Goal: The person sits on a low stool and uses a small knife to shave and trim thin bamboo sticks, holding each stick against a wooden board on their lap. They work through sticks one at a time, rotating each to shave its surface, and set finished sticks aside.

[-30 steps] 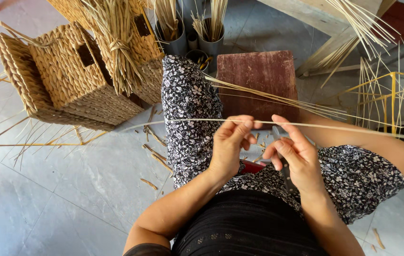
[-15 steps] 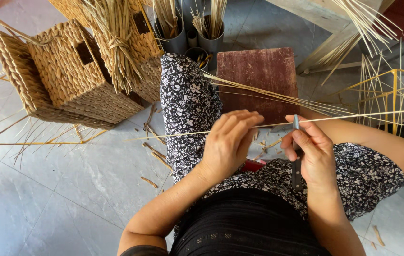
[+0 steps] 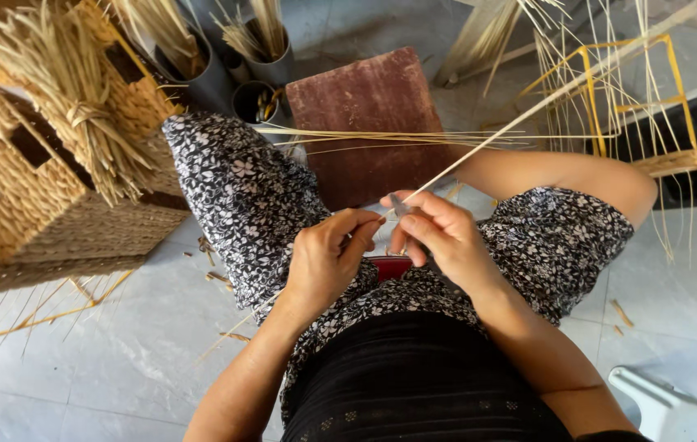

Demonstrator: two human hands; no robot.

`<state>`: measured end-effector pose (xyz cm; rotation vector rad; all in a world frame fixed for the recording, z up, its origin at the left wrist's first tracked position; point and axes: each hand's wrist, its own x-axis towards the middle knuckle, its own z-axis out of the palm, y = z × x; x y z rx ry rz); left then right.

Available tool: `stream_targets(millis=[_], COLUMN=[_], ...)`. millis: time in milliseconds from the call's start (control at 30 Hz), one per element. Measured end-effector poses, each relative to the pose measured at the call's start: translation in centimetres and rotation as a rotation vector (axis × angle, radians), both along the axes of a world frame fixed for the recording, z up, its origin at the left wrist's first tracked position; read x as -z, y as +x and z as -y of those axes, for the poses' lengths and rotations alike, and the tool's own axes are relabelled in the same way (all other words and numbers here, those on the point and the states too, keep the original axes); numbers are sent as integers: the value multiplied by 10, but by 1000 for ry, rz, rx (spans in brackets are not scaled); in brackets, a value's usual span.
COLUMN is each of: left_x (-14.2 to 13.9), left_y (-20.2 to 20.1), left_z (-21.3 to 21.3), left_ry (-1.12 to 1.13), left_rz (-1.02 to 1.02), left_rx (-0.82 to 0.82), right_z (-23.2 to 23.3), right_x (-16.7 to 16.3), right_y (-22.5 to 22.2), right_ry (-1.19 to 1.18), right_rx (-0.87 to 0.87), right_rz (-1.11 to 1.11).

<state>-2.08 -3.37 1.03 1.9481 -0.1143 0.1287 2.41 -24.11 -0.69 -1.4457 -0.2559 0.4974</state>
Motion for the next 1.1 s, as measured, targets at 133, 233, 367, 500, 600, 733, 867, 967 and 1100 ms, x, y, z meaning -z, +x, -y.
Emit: stream_targets(millis=[133,233,367,500,600,733,867,967,1100], left_x=[-4,-4,-3,-1,0,3,9,18,30], left_y=[-3,-6,-10,-15,-19,-26,-36,-42,-45], left_z=[-5,-9,-15,-25,-36,-51,-67,-80,-89], left_ry=[5,-14,17,67,105,138,171,184,187], left_rz=[-55,-87,-63,-89,-98,-149,-150,-139,-170], left_rx=[12,25,40,55,56,33,21,11,-58], right_z=[2,14,29,46,61,87,118,137,151], right_x=[3,4,5,4,5,11,21,27,26], right_y=[2,7,15,22,28,38,49,53,57], right_ry=[79,152,237,252,254,276,346,359,372], right_rx=[-2,32,88,167,231,351,425,529,642], right_rz=[-21,-38,-16,-14,8,-31,-36,-27,15])
